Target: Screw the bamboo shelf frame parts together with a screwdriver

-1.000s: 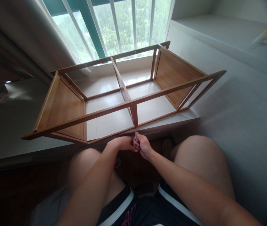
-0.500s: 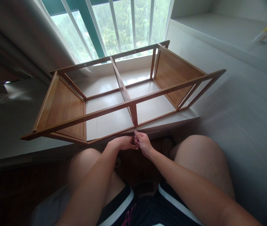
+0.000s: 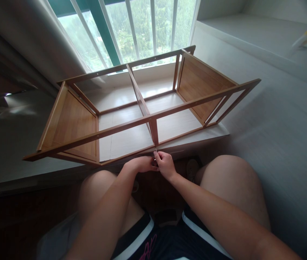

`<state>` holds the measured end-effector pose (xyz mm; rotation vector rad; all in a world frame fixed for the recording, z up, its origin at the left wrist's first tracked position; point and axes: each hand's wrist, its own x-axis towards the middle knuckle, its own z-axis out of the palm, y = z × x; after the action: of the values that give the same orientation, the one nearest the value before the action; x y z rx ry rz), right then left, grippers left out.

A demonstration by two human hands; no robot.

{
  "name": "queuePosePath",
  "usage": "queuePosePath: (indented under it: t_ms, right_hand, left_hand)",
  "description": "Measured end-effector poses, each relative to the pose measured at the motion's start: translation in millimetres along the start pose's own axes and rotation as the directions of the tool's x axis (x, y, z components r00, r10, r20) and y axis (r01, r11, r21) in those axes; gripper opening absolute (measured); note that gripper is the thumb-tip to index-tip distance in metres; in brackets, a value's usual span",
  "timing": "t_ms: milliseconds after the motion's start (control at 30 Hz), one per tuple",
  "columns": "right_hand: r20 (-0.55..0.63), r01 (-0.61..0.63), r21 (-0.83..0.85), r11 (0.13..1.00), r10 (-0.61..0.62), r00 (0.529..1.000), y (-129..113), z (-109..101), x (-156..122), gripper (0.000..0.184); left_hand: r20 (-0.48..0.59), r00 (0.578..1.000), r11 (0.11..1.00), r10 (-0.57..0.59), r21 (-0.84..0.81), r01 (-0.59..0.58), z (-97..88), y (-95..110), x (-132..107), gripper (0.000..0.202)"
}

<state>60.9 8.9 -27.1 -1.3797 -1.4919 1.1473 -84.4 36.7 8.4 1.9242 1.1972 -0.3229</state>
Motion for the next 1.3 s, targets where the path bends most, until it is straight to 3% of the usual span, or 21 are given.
queuePosePath:
  t_ms: [433,867,1133,1300]
  right_hand:
    - [-0.008,0.018,-0.154,0.988,-0.02,1.0,3.7,-1.1,5.5,0.046]
    - [-0.016,0.021,-0.137,0.99,-0.023,1.0,2.8,-1.1,4.7,0.046]
    - [0.043,-0.014,-0.067,0.998,0.017,0.999,3.1,-0.2,6.6,0.048]
    - [-0.021,-0.008,-0.24,0.971,0.003,1.0,-1.4,-3.8,5.3,0.045]
  left_hand:
    - [0.005,1.0,1.0,0.019,0.01,-0.019,0.4,1.9,-0.3,0.04]
    - [0.013,1.0,1.0,0.02,0.003,-0.02,1.0,0.7,1.0,0.043]
    - [0.013,1.0,1.0,0.024,0.012,-0.025,1.9,-0.2,2.4,0.042]
    - [0.014,1.0,1.0,0.022,-0.002,-0.022,1.7,0.1,2.7,0.042]
